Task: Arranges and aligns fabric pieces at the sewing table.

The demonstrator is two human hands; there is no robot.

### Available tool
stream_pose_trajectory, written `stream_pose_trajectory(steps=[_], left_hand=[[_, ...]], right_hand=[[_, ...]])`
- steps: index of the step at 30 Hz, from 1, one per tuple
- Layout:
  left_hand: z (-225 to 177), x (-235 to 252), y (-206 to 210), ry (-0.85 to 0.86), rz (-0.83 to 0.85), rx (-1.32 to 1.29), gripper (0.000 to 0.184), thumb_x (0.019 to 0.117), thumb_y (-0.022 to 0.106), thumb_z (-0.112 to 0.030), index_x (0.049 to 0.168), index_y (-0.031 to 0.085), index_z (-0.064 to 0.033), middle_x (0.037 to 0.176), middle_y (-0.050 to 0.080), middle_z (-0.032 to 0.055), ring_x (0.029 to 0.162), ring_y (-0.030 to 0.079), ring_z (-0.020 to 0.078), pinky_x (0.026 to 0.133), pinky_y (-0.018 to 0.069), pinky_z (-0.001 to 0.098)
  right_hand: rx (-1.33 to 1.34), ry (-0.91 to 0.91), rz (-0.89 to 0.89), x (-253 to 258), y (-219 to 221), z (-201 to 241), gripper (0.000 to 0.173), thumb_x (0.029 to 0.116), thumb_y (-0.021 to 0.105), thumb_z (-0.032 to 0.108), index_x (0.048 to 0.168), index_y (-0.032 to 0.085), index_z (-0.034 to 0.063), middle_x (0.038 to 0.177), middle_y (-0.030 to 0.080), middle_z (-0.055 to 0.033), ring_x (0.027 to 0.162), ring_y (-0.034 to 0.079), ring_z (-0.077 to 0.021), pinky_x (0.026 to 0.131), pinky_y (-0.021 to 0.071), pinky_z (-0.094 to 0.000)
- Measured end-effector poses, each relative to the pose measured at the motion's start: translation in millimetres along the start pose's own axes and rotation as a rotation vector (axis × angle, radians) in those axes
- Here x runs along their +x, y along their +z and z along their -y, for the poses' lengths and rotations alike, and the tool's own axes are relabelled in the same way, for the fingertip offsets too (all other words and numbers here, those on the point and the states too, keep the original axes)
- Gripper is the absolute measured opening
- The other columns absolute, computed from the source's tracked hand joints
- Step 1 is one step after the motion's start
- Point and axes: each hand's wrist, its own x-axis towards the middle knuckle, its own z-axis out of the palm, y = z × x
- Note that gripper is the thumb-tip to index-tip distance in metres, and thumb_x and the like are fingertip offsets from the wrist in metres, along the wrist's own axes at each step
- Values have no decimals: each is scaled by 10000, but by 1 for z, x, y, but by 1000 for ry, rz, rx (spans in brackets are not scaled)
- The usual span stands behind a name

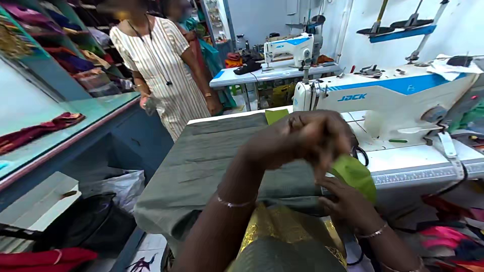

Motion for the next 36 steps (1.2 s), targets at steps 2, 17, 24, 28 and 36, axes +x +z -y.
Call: stream_pose_trajectory(steps=[2,17,24,28,36], left_hand=[[19,20,0,-501,-332,541,213,1090,468,-117,1095,585,61,933,618,158,806,618,187,766,541,321],[172,-28,-30,-970,-69,1206,873,924,557,-722,1615,343,-232,1722,181,99,1594,70,384,1151,-14,801],[156,-15,-10,-658,-633,-35,704,1095,81,-550,1487,424,-76,1204,659,134,1039,671,203,905,566,414],[152,-14,-20,-732,-846,-257,776,1022,228,-714,1531,396,-152,1303,641,143,1161,650,247,951,558,483],[162,-17,-39,-952,-801,385,974,885,774,-48,1588,105,-145,1222,614,307,1037,683,423,887,557,586]], right_hand=[[-128,21,-223,-5,-12,-1,389,845,784,184,1208,732,56,1321,657,-177,1189,632,-423,944,494,-656],[1352,750,-142,43,-90,-4,284,1070,396,126,1305,555,142,928,707,-32,767,712,-74,654,611,-227],[1378,844,283,23,-48,31,767,907,633,102,1551,235,228,1120,693,-93,881,727,-183,727,635,-341],[1177,931,337,11,-20,51,1290,681,836,-34,1598,-13,282,1293,614,-172,993,738,-266,818,648,-419],[986,800,147,2,1,37,327,994,668,256,1266,643,78,1115,695,-67,953,687,-130,813,580,-292]])
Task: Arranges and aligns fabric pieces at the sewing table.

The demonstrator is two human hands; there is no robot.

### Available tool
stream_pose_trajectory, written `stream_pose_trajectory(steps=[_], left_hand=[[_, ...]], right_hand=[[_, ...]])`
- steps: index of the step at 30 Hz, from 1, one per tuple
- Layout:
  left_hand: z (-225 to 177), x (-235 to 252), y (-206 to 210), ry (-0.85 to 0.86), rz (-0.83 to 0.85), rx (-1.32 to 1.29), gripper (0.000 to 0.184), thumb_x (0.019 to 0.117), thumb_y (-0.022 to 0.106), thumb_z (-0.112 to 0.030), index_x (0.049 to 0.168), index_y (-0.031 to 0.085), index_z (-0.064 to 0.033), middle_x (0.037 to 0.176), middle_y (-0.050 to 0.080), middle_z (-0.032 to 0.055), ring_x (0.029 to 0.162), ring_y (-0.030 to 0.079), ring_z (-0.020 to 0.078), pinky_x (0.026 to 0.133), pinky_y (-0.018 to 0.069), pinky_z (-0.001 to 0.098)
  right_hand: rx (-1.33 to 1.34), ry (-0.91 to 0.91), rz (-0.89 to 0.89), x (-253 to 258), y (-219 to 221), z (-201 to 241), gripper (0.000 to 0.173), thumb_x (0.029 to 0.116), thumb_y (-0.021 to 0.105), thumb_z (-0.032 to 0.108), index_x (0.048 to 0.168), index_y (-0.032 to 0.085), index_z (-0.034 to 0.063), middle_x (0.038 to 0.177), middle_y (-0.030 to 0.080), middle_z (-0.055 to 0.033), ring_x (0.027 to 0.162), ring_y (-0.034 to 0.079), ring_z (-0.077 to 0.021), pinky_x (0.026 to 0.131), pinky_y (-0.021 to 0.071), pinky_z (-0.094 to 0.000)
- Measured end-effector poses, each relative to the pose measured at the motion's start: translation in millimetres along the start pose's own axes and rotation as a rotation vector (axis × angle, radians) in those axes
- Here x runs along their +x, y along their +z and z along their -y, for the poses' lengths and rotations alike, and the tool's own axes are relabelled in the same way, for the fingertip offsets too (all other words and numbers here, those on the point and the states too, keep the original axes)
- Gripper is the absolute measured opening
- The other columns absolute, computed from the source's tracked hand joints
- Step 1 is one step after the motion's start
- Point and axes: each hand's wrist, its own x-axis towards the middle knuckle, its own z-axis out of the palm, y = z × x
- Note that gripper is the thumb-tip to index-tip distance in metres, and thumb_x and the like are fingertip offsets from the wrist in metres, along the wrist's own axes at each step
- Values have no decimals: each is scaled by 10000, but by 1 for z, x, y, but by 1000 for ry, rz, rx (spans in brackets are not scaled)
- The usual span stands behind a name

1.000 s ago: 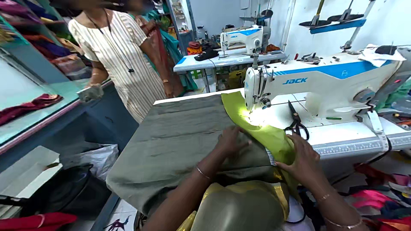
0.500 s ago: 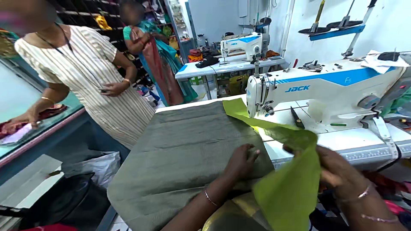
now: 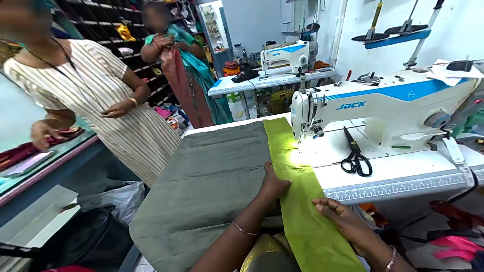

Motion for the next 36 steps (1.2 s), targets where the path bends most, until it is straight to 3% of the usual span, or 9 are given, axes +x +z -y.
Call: stream_pose_trajectory(steps=[2,7,10,14,17,22,26,30,36], left_hand=[[-6,-4,-3,52,9,138,987,883,763,-28,1601,99,-159,1193,626,306,1033,681,437,886,552,594],[-21,-10,-12,132,74,480,886,906,695,32,1607,186,-152,1116,651,275,966,679,425,860,548,573],[-24,-10,-15,112,134,626,718,912,704,-6,1539,371,-106,1242,634,290,1118,654,449,939,527,599],[-28,-14,-9,102,-1,812,516,988,681,-242,1459,549,-78,1420,505,266,1252,560,447,998,507,578],[-22,2,-6,391,-29,894,397,1001,658,-199,1366,636,-47,1566,417,227,1404,434,431,1109,391,584],[-10,33,3,741,303,811,356,1047,598,-232,1361,642,-72,1522,528,119,1460,426,327,1176,316,589],[-3,35,9,703,374,873,507,1023,604,-457,1435,596,-162,1549,514,13,1521,343,268,1179,190,709],[13,30,8,738,337,787,536,1008,612,-478,1454,582,-183,1562,498,-8,1535,321,264,1141,81,814],[19,39,7,726,350,785,568,1001,599,-519,1484,555,-224,1585,469,-56,1556,274,237,1130,17,824]], right_hand=[[-24,5,-87,6,0,-2,156,1006,649,134,1122,709,49,1060,711,-61,906,680,-117,786,565,-280],[41,107,0,9,5,-11,447,903,743,24,1329,611,55,1218,678,-139,951,717,-186,799,612,-319],[43,110,-1,10,6,-11,516,891,748,25,1376,579,61,1278,654,-143,1016,706,-198,835,610,-331],[-14,112,-20,8,4,-7,578,879,749,34,1419,550,84,1349,618,-133,1075,691,-200,861,606,-346],[-31,121,-11,9,2,-6,582,884,745,28,1426,542,87,1370,605,-133,1094,684,-205,869,603,-351],[-17,126,-5,9,2,-8,588,885,743,41,1433,534,87,1385,597,-126,1105,680,-194,874,601,-341],[14,124,5,8,3,-7,615,873,738,32,1442,512,86,1375,600,-126,1093,686,-185,865,608,-330],[55,113,19,8,3,-6,624,867,731,32,1445,499,57,1355,609,-140,1097,685,-185,872,606,-329],[57,142,22,12,0,2,598,860,753,65,1413,526,29,1324,623,-141,1076,685,-173,867,599,-308]])
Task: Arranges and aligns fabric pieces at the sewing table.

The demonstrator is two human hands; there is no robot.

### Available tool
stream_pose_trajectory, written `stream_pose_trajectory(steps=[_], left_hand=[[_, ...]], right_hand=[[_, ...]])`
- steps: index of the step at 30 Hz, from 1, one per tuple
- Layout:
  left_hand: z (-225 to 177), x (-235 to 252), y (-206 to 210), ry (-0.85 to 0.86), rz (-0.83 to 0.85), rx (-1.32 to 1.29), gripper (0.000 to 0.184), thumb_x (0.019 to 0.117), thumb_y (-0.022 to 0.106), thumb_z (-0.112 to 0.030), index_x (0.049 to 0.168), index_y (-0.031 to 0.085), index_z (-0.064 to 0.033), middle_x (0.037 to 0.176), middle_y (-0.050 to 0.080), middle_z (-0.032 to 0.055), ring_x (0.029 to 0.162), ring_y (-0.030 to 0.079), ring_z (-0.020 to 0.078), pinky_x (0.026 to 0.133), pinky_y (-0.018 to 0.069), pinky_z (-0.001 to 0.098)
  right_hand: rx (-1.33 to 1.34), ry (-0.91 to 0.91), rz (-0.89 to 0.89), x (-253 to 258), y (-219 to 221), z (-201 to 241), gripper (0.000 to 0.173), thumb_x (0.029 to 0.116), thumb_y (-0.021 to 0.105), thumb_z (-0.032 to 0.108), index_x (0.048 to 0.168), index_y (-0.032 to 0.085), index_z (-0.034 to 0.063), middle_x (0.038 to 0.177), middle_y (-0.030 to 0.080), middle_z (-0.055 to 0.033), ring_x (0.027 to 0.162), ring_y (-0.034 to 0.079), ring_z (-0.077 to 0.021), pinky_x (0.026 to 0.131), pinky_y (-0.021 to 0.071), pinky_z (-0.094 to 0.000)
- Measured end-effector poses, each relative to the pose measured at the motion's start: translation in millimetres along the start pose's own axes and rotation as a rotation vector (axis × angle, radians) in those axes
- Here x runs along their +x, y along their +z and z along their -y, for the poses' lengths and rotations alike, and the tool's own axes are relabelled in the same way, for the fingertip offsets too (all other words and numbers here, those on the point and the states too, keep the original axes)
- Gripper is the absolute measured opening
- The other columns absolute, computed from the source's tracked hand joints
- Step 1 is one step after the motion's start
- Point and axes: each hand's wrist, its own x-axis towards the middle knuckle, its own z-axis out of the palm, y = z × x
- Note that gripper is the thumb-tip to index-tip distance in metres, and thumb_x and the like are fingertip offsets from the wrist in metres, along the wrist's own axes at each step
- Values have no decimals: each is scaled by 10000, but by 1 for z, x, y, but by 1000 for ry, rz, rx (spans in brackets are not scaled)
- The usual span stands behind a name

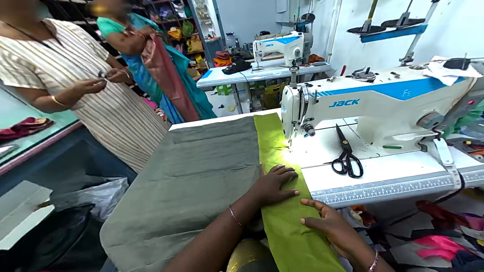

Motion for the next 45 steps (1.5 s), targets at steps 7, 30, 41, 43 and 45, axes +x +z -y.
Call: stream_pose_trajectory(steps=[7,30,41,43,45], left_hand=[[7,10,-4,-30,35,-1,587,991,603,-547,1487,545,-237,1600,442,-74,1567,241,216,1133,-10,814],[45,44,-20,-12,8,11,591,969,644,-526,1480,563,-241,1596,458,-27,1551,288,250,1146,16,803],[-24,9,-15,-113,140,86,460,1099,459,-388,1518,525,-209,1610,444,-13,1560,275,248,1168,11,782],[-25,7,-16,-118,144,49,453,1107,440,-376,1519,523,-207,1617,434,-21,1564,262,249,1160,13,790],[-25,8,-16,-130,154,30,454,1110,430,-376,1525,513,-212,1631,411,-30,1569,247,249,1161,20,789]], right_hand=[[5,7,2,8,-2,10,563,864,759,55,1387,556,8,1284,645,-151,1044,697,-180,848,605,-306],[-813,-111,16,1,18,26,604,996,622,153,1558,414,77,1493,501,-182,1320,554,-291,1107,454,-404],[-424,-123,-94,4,6,7,623,931,648,134,1524,463,80,1543,483,-117,1390,492,-210,1124,433,-384],[-421,-149,-127,3,6,7,614,927,644,126,1516,474,76,1539,488,-119,1381,500,-218,1112,441,-398],[-420,-157,-157,3,6,8,609,916,646,110,1505,492,75,1528,500,-120,1368,511,-223,1098,450,-410]])
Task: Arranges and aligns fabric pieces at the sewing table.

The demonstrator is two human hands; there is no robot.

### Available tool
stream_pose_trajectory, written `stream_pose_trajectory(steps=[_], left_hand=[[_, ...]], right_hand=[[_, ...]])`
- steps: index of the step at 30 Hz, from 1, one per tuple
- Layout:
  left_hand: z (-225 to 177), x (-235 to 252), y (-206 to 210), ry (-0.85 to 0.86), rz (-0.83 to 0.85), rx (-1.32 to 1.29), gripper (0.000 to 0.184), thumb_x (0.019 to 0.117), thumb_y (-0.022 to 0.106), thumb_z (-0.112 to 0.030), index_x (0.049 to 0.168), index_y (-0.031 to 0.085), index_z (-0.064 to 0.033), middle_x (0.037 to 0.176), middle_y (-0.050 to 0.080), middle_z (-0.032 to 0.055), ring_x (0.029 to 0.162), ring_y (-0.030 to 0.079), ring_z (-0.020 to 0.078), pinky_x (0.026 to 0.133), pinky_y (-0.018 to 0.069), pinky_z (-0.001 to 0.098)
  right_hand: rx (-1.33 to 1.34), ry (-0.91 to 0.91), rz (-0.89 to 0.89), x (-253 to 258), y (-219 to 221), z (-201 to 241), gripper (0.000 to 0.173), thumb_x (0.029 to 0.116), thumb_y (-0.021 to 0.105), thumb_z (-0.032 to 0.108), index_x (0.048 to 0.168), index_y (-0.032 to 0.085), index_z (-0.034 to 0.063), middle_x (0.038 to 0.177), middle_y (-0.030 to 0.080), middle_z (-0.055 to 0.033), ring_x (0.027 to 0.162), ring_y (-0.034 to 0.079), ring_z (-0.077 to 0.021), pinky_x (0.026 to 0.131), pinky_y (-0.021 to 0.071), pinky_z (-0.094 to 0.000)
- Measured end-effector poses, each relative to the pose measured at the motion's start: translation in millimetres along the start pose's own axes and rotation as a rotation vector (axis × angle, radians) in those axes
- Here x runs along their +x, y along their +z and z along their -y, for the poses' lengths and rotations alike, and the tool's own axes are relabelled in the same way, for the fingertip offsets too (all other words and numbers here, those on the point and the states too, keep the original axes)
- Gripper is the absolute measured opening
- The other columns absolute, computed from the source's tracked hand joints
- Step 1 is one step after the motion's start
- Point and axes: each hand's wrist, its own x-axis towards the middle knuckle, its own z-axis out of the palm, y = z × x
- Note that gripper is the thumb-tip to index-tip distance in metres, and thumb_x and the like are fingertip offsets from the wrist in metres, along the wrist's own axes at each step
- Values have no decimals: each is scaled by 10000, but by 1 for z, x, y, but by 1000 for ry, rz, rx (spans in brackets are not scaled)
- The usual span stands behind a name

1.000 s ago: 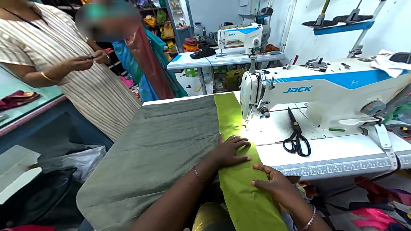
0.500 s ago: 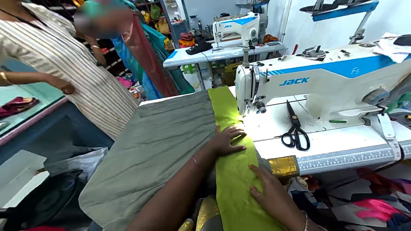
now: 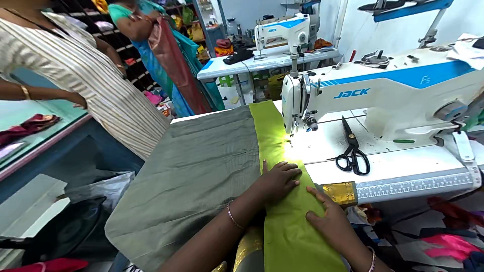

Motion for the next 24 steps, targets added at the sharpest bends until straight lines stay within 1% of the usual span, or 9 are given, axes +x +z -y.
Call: stream_pose_trajectory(steps=[2,4,7,10,14,19,22,24], left_hand=[[1,1,2,7,-12,-2,453,1108,437,-374,1522,515,-209,1628,414,-27,1567,249,259,1159,46,790],[2,1,5,14,-30,-14,461,1102,452,-380,1527,508,-209,1626,415,-23,1569,242,265,1152,48,797],[5,-4,19,45,-138,-17,476,1081,489,-417,1512,526,-218,1603,446,-19,1558,270,273,1145,66,810],[12,-4,27,74,-205,-1,480,1071,478,-454,1500,540,-248,1588,464,-42,1552,285,248,1140,45,819],[14,-2,25,80,-191,1,470,1067,489,-455,1488,551,-256,1578,471,-48,1550,286,244,1134,36,823],[20,3,21,88,-197,-4,476,1056,517,-455,1486,556,-254,1574,478,-51,1546,296,242,1141,29,815],[23,7,14,82,-196,-9,469,1051,533,-449,1474,570,-249,1571,485,-46,1542,307,247,1141,42,817],[22,8,6,73,-184,-27,460,1050,551,-423,1468,578,-232,1570,490,-39,1541,309,257,1146,38,810]], right_hand=[[-14,10,-1,2,-2,0,603,917,643,102,1501,495,76,1524,505,-116,1371,508,-220,1106,445,-409],[-32,30,16,4,-3,0,593,929,637,97,1503,491,71,1522,503,-127,1371,507,-228,1110,439,-409],[-31,38,27,5,-4,-2,586,933,638,96,1501,496,71,1519,505,-141,1371,507,-244,1108,437,-417],[-20,28,25,6,-3,-3,595,919,636,103,1498,501,67,1514,512,-142,1375,506,-244,1112,436,-415],[-15,59,27,8,-4,1,585,930,637,120,1496,503,67,1521,505,-146,1386,495,-243,1126,421,-415],[-39,82,49,16,-7,8,582,944,642,127,1502,492,58,1522,506,-144,1367,514,-248,1108,434,-423],[-59,99,68,25,-9,14,571,957,645,137,1502,490,71,1516,515,-129,1356,523,-250,1102,435,-443],[-64,105,73,32,-10,17,561,962,653,134,1497,496,66,1492,534,-141,1333,539,-267,1088,446,-465]])
